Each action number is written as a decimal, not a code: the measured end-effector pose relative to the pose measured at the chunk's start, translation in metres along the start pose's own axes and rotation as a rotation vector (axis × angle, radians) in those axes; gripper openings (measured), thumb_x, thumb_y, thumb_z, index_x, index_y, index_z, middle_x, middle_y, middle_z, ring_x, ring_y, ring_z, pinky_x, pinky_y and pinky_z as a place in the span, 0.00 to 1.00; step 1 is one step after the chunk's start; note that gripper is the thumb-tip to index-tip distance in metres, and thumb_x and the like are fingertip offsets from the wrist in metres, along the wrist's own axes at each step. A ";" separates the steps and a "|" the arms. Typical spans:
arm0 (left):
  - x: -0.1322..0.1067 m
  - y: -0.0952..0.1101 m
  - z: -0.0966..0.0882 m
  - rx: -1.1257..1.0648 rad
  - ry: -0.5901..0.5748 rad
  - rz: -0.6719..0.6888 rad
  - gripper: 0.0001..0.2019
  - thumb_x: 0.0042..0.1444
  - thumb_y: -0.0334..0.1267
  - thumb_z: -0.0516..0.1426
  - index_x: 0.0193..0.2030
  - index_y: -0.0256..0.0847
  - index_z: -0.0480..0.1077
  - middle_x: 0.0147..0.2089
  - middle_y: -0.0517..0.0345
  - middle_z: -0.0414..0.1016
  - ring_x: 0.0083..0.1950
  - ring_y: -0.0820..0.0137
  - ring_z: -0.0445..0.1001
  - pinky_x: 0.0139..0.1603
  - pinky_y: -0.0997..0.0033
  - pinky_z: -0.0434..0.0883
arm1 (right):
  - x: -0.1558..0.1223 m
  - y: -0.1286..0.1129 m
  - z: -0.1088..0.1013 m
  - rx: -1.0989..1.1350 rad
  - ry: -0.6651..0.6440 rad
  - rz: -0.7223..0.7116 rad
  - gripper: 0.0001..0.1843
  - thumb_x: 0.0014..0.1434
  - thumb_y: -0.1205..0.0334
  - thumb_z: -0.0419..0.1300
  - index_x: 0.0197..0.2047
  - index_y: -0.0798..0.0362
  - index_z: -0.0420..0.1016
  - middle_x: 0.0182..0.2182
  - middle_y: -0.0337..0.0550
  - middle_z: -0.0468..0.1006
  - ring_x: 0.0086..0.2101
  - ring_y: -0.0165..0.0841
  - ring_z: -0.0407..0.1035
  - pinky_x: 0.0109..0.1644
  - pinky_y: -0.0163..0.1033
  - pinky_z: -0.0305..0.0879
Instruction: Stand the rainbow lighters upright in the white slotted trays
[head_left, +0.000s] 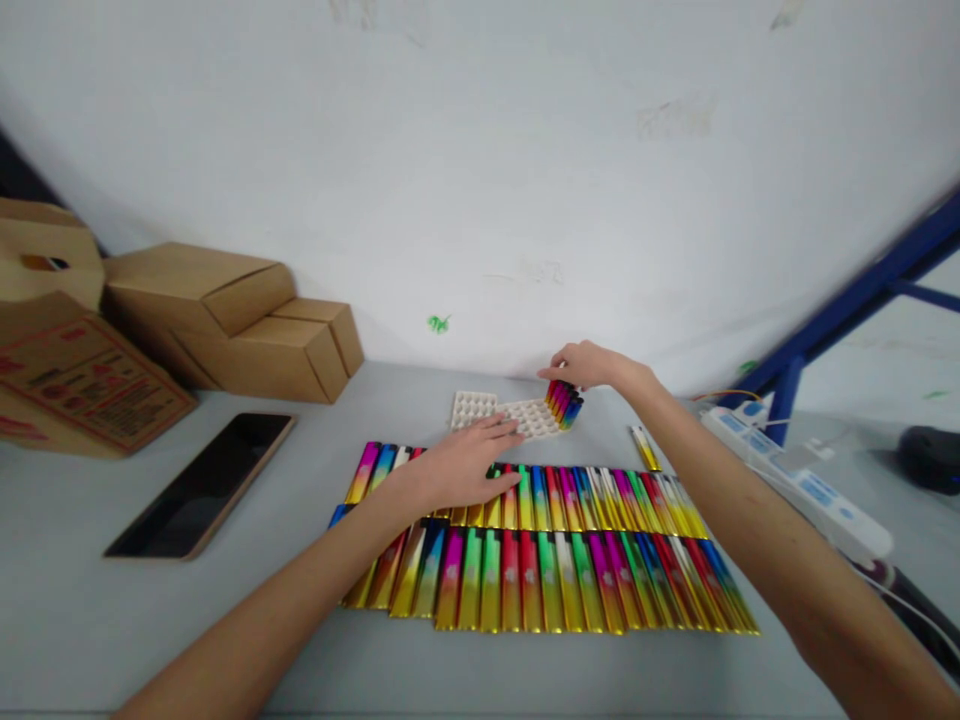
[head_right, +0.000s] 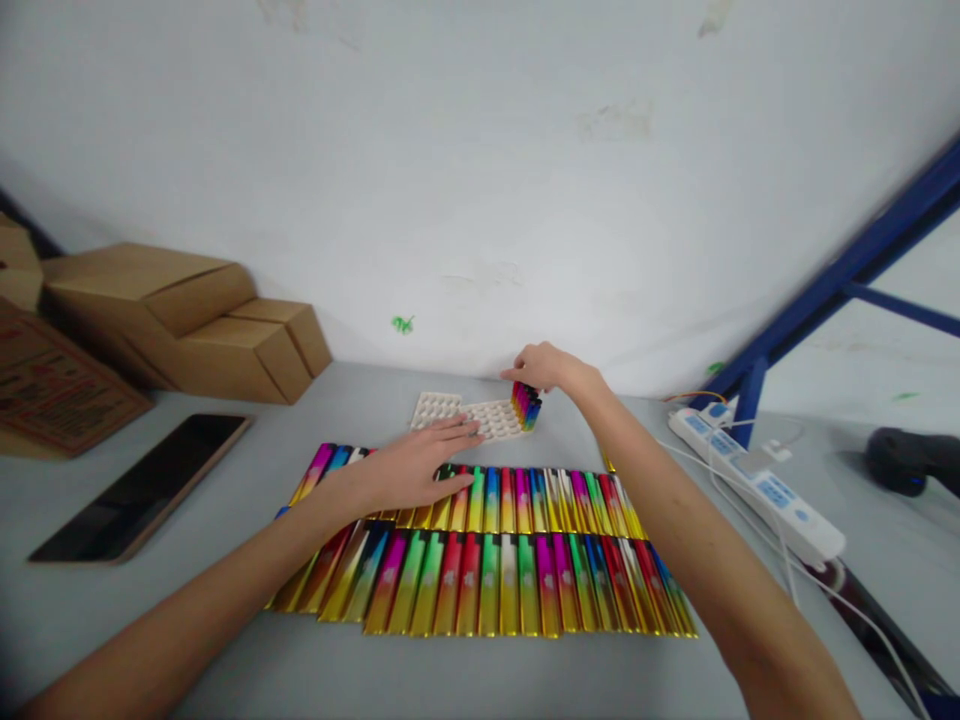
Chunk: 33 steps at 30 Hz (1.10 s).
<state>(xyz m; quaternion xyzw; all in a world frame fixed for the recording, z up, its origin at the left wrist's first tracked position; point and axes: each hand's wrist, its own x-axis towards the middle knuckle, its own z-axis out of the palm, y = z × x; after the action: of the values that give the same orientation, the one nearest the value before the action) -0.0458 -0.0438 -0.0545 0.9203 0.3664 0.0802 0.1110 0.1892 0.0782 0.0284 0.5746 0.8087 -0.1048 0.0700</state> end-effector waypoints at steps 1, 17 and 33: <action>0.000 0.000 0.000 -0.003 -0.001 0.000 0.30 0.69 0.51 0.52 0.70 0.35 0.63 0.76 0.45 0.57 0.78 0.56 0.52 0.77 0.55 0.51 | -0.003 0.000 -0.001 0.013 0.013 -0.008 0.22 0.68 0.47 0.56 0.42 0.55 0.85 0.31 0.51 0.85 0.23 0.35 0.76 0.32 0.38 0.70; 0.001 -0.003 0.002 -0.010 -0.001 0.009 0.31 0.69 0.52 0.52 0.71 0.33 0.63 0.76 0.45 0.57 0.78 0.56 0.51 0.78 0.53 0.51 | -0.069 0.022 0.017 0.260 0.520 -0.230 0.23 0.73 0.52 0.47 0.48 0.53 0.82 0.45 0.49 0.85 0.44 0.40 0.79 0.50 0.41 0.70; 0.006 -0.007 -0.001 -0.020 -0.055 -0.010 0.33 0.70 0.59 0.46 0.73 0.40 0.62 0.76 0.51 0.56 0.79 0.58 0.50 0.78 0.51 0.51 | -0.122 0.114 0.104 0.170 0.388 0.222 0.17 0.64 0.51 0.63 0.45 0.56 0.81 0.36 0.51 0.85 0.35 0.40 0.79 0.42 0.41 0.71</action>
<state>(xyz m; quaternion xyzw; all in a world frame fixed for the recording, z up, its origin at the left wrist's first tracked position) -0.0457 -0.0345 -0.0548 0.9191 0.3671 0.0581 0.1309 0.3369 -0.0233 -0.0538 0.6731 0.7272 -0.0519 -0.1243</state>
